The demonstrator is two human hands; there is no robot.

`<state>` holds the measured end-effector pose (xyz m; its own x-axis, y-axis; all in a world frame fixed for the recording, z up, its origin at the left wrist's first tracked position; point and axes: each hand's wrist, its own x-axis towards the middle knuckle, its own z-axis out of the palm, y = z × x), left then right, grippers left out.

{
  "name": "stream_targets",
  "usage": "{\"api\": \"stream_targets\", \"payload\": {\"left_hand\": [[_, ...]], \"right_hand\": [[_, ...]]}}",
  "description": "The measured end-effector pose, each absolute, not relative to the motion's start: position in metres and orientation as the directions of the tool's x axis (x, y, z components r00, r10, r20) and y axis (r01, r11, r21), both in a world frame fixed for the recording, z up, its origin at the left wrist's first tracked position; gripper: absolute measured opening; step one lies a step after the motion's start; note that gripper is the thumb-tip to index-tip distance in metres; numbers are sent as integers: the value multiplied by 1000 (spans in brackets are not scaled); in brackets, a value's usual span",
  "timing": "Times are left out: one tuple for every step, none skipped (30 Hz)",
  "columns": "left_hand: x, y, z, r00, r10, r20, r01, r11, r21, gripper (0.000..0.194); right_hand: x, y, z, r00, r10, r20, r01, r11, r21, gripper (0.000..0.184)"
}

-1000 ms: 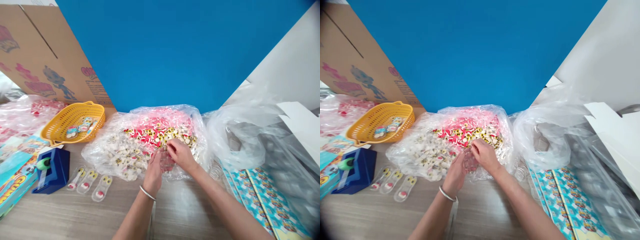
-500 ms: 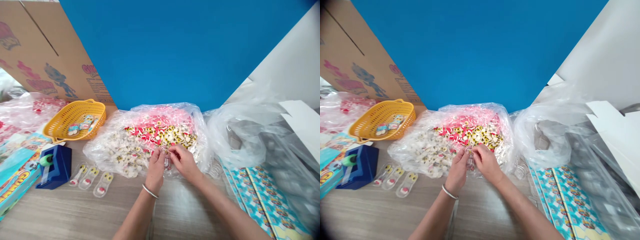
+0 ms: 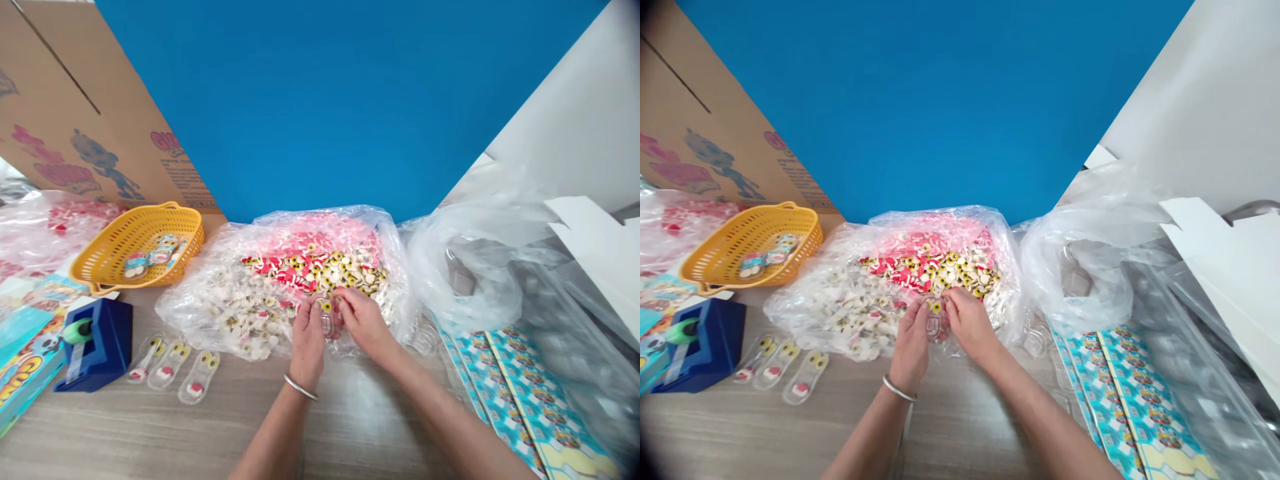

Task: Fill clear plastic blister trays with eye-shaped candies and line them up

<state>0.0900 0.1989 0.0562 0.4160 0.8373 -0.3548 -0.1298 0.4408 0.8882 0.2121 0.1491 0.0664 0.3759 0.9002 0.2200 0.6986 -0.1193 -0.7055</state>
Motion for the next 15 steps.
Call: {"api": "stream_targets", "payload": {"left_hand": [[90,200,56,414,829,-375,-146,467,872,34],[90,200,55,414,824,-387,-164,485,859,34],[91,201,54,415,822,-390,-180,494,851,34],[91,201,53,414,823,-389,-195,498,845,34],[90,201,52,412,823,-391,-208,502,839,34],[90,201,51,407,822,-397,-221,511,831,34],[90,201,50,398,822,-407,-234,520,822,33],[89,202,49,384,822,-421,-248,531,810,33],[89,202,49,372,822,-432,-264,540,799,33],[88,202,48,363,821,-441,-280,547,789,33],[87,202,48,358,821,-445,-292,551,782,33],[86,202,48,353,822,-447,-304,552,776,33],[85,202,49,348,824,-447,-314,552,773,33],[84,202,49,340,827,-448,-321,550,771,33],[83,202,49,329,830,-450,-327,548,770,34]], "right_hand": [[218,152,64,416,886,207,678,-151,-719,25],[225,155,62,453,870,195,671,-189,-717,24],[231,159,61,477,859,185,677,-226,-700,23],[235,164,60,482,858,177,693,-250,-676,21],[238,170,60,470,866,170,712,-257,-654,20],[240,176,61,449,879,164,729,-253,-636,20],[239,182,62,424,892,159,744,-242,-623,21],[236,188,63,397,905,153,757,-228,-613,21],[232,193,65,365,919,146,770,-210,-603,22],[228,199,67,327,935,138,783,-187,-593,24],[224,204,69,284,950,129,798,-160,-581,26],[220,208,69,242,963,118,814,-135,-565,27],[217,212,70,204,973,104,833,-117,-541,28],[214,215,69,177,980,88,851,-108,-513,28],[213,217,68,164,984,75,867,-108,-486,26]]}}
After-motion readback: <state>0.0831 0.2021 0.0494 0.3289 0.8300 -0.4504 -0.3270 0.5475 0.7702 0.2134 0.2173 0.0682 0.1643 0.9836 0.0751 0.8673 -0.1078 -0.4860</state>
